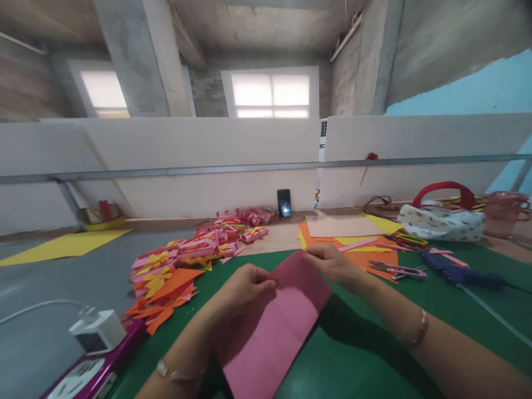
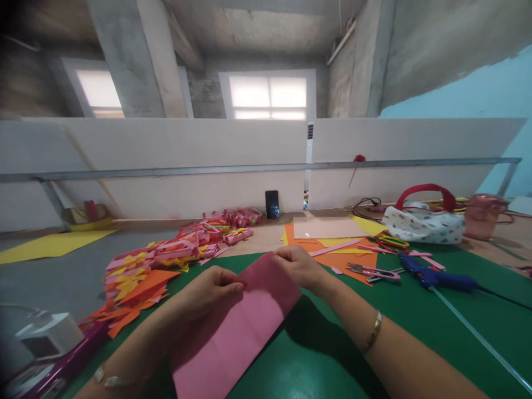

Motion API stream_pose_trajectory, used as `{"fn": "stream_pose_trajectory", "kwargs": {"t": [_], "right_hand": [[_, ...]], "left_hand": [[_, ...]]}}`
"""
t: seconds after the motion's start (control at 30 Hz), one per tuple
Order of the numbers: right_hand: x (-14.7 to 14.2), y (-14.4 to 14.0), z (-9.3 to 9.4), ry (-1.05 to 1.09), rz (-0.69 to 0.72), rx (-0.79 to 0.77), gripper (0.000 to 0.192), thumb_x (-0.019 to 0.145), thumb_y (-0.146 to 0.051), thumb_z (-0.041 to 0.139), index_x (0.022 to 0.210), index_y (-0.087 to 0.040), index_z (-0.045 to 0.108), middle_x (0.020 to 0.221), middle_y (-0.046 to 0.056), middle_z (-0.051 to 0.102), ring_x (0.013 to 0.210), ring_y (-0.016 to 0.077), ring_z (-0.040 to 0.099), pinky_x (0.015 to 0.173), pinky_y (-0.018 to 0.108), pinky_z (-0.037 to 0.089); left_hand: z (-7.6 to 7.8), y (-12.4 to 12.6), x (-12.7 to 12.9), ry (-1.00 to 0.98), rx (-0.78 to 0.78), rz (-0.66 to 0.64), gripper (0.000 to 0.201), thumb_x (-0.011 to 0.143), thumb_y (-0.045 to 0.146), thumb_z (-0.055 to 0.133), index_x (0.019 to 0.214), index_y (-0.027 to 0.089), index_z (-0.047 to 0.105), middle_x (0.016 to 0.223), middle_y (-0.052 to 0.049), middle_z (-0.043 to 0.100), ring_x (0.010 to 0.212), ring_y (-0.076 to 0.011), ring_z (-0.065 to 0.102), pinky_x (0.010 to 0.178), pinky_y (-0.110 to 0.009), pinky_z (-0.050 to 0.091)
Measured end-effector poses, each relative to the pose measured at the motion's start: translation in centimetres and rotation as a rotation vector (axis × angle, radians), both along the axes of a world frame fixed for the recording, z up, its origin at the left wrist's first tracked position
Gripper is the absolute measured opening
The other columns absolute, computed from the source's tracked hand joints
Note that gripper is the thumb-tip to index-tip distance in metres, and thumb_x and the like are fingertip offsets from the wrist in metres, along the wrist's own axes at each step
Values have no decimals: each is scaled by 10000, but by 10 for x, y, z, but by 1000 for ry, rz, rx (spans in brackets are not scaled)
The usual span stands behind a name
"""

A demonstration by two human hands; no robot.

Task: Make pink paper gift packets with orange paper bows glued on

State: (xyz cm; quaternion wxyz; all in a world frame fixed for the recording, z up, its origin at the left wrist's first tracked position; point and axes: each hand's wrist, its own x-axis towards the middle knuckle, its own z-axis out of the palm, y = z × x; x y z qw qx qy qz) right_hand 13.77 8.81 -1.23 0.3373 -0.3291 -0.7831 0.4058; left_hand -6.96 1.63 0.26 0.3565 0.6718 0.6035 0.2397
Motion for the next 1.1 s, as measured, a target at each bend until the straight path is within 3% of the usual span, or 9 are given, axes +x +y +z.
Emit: {"fn": "stream_pose_trajectory", "kwargs": {"t": [0.23,0.63,0.87,1.03,1.1], "right_hand": [[-6,-3,-2,105,-69,-79,211,714,-349,560,657,-151,604,620,-1,607,601,140,549,537,230,403],[-12,-15,5,168,-163,-85,212,744,-335,543,631,-159,583,557,-37,521,523,95,458,470,207,331],[-12,-11,2,203,-229,-75,153,705,-299,574,687,-154,620,621,-8,588,582,115,516,526,221,394],[-12,-13,3,173,-189,-85,145,694,-286,598,705,-152,651,629,-3,620,580,111,532,537,219,408],[-15,-18,3,130,-135,-100,128,674,-259,616,704,-148,673,612,-5,626,556,105,529,516,212,400]], "left_hand": [[0,0,3,-18,-30,-12,191,650,315,476,528,170,494,495,63,367,475,-77,295,453,-225,203],[-4,-1,2,-57,-48,-35,210,653,349,495,534,176,490,492,63,384,459,-78,307,447,-236,199],[-1,-4,4,-66,-99,-60,205,653,337,516,537,169,508,497,57,408,456,-75,313,442,-228,214],[5,-9,2,-68,-157,-137,220,641,372,575,586,159,561,530,47,463,487,-85,359,466,-222,248],[6,-10,3,-79,-136,-179,287,666,435,575,588,160,549,523,60,424,497,-80,324,474,-222,227]]}}
